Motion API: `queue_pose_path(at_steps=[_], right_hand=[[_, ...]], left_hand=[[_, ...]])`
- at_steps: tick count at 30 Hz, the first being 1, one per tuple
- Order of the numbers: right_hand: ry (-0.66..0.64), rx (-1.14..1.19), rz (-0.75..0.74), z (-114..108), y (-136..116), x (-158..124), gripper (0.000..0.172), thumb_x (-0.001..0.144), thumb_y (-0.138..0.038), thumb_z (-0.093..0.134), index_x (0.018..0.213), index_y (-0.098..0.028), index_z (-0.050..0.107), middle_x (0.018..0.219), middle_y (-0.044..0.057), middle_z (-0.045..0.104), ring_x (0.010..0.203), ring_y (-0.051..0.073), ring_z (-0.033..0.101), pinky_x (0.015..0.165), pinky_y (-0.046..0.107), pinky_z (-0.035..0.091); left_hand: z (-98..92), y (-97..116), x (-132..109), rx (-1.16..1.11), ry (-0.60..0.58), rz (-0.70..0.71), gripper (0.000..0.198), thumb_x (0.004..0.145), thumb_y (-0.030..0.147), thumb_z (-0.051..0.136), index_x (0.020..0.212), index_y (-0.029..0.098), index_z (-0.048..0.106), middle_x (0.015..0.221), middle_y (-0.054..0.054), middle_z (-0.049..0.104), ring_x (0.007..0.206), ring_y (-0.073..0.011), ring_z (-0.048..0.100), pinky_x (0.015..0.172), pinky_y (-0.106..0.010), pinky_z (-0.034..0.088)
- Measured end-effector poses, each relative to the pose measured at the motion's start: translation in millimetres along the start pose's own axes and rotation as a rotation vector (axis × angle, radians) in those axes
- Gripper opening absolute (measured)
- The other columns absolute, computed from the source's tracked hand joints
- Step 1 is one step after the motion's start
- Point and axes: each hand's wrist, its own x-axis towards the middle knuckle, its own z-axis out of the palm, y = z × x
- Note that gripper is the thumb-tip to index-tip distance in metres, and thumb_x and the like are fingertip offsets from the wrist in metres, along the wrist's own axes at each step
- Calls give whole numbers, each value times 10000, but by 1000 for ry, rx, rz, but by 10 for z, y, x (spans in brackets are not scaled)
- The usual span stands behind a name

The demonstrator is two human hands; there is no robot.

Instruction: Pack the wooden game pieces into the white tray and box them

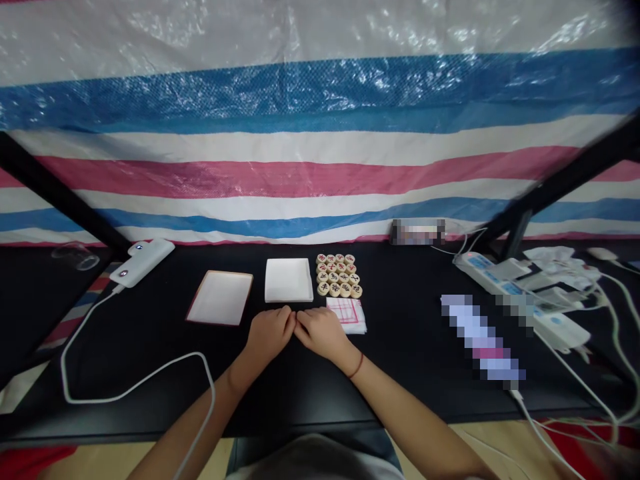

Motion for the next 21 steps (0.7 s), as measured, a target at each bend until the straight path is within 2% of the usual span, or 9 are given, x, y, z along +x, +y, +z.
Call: queue_pose_path(at_steps=[8,21], right_hand=[[32,104,40,-29,22,-18,232,878,-218,536,651,-177,565,616,2,628,556,110,527,578,274,209],[28,201,86,-58,38,-27,242,854,-194,556,616,-182,510,575,-33,554,541,93,463,575,262,196]], left_hand=[[-5,-14,13,-53,-27,-20,329,948,305,394,707,195,587,729,-34,692,670,-166,622,568,-274,293],[-7,-51,-15,-140,14,23,349,949,314,398,656,194,543,672,-12,630,640,-136,563,592,-256,318]])
